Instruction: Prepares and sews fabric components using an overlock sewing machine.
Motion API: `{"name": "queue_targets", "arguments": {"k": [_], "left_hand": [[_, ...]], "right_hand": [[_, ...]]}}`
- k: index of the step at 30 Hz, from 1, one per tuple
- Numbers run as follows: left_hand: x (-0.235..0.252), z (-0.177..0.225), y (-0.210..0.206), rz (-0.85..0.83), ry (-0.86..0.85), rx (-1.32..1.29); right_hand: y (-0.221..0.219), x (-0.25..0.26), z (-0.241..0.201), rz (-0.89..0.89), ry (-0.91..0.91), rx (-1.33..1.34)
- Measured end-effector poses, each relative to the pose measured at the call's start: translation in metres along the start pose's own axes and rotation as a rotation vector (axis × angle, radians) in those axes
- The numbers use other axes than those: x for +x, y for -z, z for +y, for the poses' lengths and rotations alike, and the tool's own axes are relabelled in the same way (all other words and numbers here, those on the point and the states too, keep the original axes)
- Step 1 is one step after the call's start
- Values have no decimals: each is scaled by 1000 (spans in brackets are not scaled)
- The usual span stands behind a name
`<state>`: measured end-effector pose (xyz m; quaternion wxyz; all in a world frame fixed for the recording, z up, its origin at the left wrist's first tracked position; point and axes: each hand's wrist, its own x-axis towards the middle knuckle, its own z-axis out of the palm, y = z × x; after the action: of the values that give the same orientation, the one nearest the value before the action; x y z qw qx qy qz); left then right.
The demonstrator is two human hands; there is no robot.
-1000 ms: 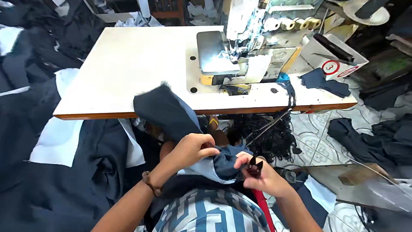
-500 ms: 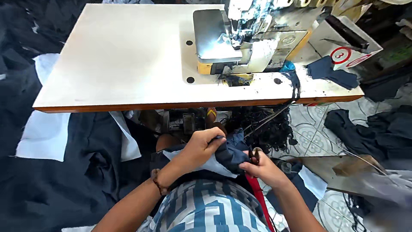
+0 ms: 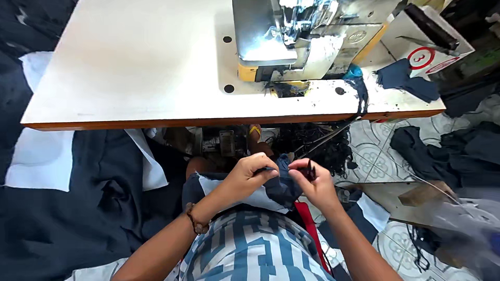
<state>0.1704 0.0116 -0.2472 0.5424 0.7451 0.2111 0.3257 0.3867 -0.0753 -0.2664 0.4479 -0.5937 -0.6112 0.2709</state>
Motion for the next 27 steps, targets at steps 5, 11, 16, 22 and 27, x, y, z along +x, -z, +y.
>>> {"name": "queue_targets", "arguments": {"k": [5,11,16,22,27], "left_hand": [[6,0,-1,108,-57,15],[-12,28,44,-482,86,14],[-32,26,51,-439,73,-209],[-35,17,45,-313,-41,-148],[-34,23,43,-291,120,-65]], "right_hand": [[-29,15,-27,-200,168,251],[35,24,-56,-313,400,285],[94,14,-62,-94,380,283],[97,2,-44,-30,244,267],[93,2,-41,-18,226,219]]}}
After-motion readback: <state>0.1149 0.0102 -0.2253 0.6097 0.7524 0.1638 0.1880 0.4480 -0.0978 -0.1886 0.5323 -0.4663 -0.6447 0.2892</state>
